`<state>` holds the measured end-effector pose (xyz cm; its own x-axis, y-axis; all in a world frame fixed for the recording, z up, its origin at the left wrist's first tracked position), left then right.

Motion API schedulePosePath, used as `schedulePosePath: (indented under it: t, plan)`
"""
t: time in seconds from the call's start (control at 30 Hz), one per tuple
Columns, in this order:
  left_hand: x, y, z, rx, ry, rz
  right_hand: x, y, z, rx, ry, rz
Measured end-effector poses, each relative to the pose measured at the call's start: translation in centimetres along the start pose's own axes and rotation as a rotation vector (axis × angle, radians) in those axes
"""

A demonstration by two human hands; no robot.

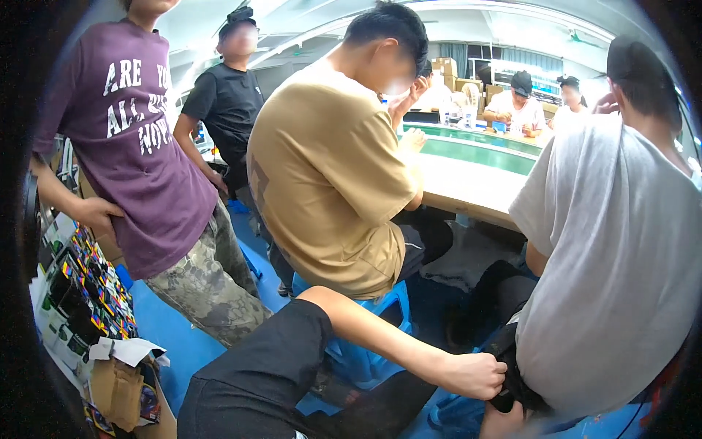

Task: Assisting a coworker by placing a power bank and cables into a waist-mounted mesh pouch and securing it.

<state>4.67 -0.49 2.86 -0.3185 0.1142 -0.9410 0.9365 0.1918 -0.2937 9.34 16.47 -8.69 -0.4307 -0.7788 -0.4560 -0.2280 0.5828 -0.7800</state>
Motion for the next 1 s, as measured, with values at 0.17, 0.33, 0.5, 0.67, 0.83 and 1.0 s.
schedulePosePath:
  t: [0.17,0.33,0.5,0.67,0.83,1.0]
  plan:
    - [0.3,-0.6,-0.5,0.048,-0.062,-0.014,-0.7,-1.3,-0.6,-0.045,-0.037,0.0]
    - [-0.2,0.0,-0.7,0.044,-0.021,0.011,-1.6,-2.9,-0.4,-0.059,-0.039,-0.015]
    - [0.2,-0.1,-0.5,0.0,0.005,0.056,-1.6,-2.9,0.0,0.03,-0.089,-0.137]
    - [-1.5,-0.7,1.0,-0.205,0.596,0.606,-3.4,-4.8,-0.4,0.107,-0.088,-0.203]
    - [9.4,1.5,2.8,-0.601,1.109,1.081,-2.2,-7.0,-1.1,0.047,-0.17,-0.093]
    - [14.2,2.6,-3.6,-0.617,1.338,1.417,-4.0,-6.5,-0.8,-0.115,-0.076,0.007]
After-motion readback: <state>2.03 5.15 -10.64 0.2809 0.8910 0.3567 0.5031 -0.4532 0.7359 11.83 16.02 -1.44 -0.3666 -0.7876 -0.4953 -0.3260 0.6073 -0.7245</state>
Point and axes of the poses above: each hand's wrist, its own z-axis away from the middle knuckle, its own x-axis out of the palm, y = z × x, the point moved 1 cm from there along -z, towards the middle knuckle, and after that the axes turned 9 degrees about -y, right-handed, at the moved point
